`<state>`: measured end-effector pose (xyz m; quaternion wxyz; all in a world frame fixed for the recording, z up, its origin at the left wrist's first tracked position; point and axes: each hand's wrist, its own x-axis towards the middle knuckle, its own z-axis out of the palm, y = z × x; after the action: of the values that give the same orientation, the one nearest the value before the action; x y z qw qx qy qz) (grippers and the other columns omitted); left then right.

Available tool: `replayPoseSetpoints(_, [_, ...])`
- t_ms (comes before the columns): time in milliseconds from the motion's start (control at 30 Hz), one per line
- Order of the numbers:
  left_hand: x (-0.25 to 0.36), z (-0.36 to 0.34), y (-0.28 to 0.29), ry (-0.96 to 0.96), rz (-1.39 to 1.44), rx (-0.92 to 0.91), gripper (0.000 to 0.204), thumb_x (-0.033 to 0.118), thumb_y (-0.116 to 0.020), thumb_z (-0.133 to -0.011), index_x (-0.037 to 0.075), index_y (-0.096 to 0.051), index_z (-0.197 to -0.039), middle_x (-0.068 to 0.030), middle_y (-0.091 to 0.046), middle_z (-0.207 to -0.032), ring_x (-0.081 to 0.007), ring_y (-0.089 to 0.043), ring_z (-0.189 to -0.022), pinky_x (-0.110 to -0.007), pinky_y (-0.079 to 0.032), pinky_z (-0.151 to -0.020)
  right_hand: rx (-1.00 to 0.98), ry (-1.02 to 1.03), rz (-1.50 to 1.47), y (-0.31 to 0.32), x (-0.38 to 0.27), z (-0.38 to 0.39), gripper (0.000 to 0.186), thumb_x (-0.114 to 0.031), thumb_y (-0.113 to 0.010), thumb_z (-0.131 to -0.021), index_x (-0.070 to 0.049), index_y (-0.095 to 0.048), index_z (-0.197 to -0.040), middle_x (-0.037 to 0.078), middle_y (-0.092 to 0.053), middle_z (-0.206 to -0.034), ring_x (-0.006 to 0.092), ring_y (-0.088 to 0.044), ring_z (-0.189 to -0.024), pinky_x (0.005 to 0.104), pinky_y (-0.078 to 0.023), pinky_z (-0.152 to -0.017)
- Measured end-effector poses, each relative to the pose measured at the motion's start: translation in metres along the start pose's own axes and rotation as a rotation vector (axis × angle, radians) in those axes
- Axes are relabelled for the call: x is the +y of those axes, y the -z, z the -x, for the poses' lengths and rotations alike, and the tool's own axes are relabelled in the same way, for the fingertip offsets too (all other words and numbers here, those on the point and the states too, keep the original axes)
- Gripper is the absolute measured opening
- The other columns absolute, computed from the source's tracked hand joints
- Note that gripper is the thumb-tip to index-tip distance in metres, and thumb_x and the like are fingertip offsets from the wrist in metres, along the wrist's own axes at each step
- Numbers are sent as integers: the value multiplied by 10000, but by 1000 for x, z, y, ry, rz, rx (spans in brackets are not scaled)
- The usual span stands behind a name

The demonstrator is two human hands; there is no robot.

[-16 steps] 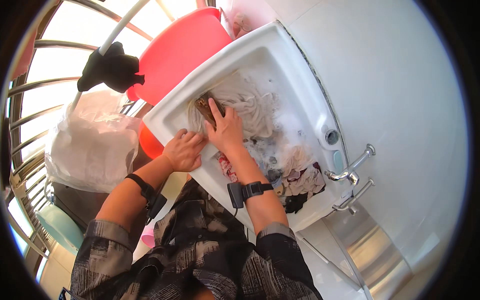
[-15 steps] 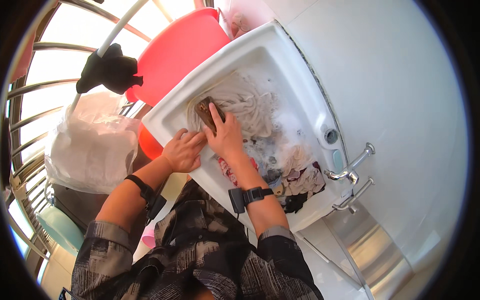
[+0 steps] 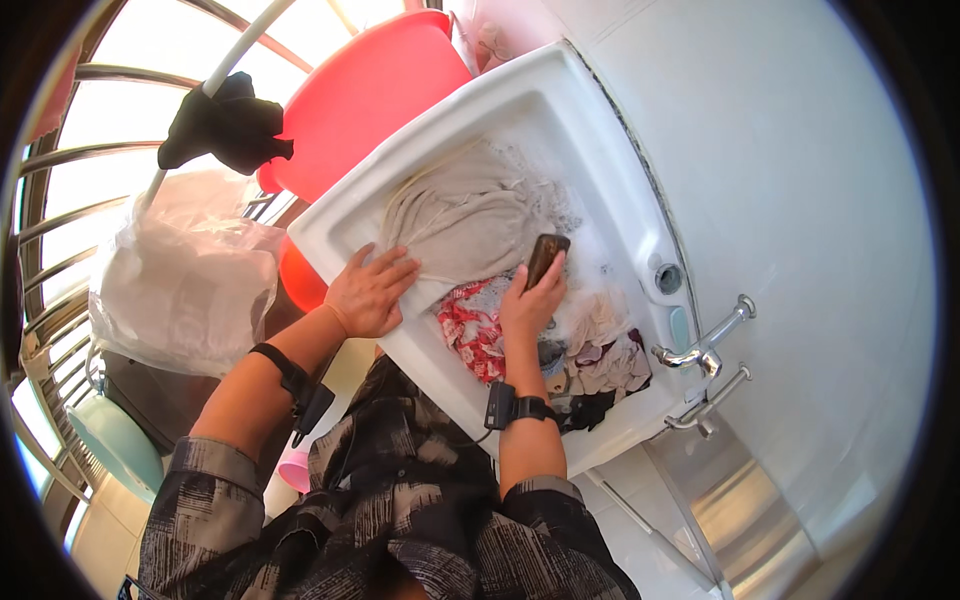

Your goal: Hand washing clothes in a laundry sink using a brush and soap.

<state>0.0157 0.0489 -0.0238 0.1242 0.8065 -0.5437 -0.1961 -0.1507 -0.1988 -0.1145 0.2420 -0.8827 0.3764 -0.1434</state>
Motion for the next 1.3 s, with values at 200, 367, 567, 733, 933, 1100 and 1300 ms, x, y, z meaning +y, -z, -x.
replayPoseSetpoints(200, [-3,6,-7,-1,-11,27,530,235,-629,-774,107,-696,-1284,-27,-618,-1444,-253,-464,-1455,-596,-358,-1176,-185,-76,34,24,-25,32,730,-314,-672,-978,-117,-371,-1613,295,-536,-1240,483,-540,-1110,549,-433,-989])
replayPoseSetpoints(367, [-1,7,-2,-1,4,32,518,228,-635,-765,123,-699,-1268,-27,-640,-1377,-251,-501,-1414,-586,-371,-1167,-511,379,64,28,-89,39,739,-338,-696,-932,-254,-411,-1609,266,-549,-1216,452,-556,-1072,565,-439,-950])
replayPoseSetpoints(567, [4,-3,2,-10,-32,79,514,259,-630,-787,124,-682,-1281,-50,-637,-1203,-236,-538,-1308,-548,-393,-1138,-370,191,117,-9,-108,-52,723,-335,-704,-913,-273,-452,-1588,237,-577,-1151,437,-575,-1049,555,-453,-946])
replayPoseSetpoints(733, [6,-3,5,74,-68,-24,514,248,-640,-766,123,-680,-1263,-67,-595,-1033,-252,-584,-1090,-494,-452,-1008,-530,277,-193,-15,-127,-18,747,-350,-720,-902,-239,-445,-1588,252,-567,-1123,456,-574,-1037,547,-475,-934])
replayPoseSetpoints(933, [4,0,2,39,-28,125,543,227,-665,-703,138,-696,-1238,-62,-561,-928,-273,-583,-972,-453,-461,-925,-513,232,-137,13,-95,60,798,-356,-673,-946,-160,-319,-1634,268,-544,-1130,468,-577,-1021,549,-486,-919])
replayPoseSetpoints(1100, [4,1,2,51,-43,71,526,225,-654,-728,145,-714,-1245,-58,-565,-922,-269,-573,-947,-434,-459,-861,-414,-223,130,11,-64,-14,752,-359,-622,-990,-167,-297,-1641,300,-543,-1154,485,-596,-983,557,-492,-900])
replayPoseSetpoints(1300, [4,6,2,68,-33,86,466,231,-657,-736,147,-746,-1185,-43,-575,-912,-261,-574,-941,-423,-468,-848,-319,-106,-47,12,-79,4,762,-363,-635,-984,-170,-299,-1640,319,-542,-1155,500,-595,-983,567,-486,-918])
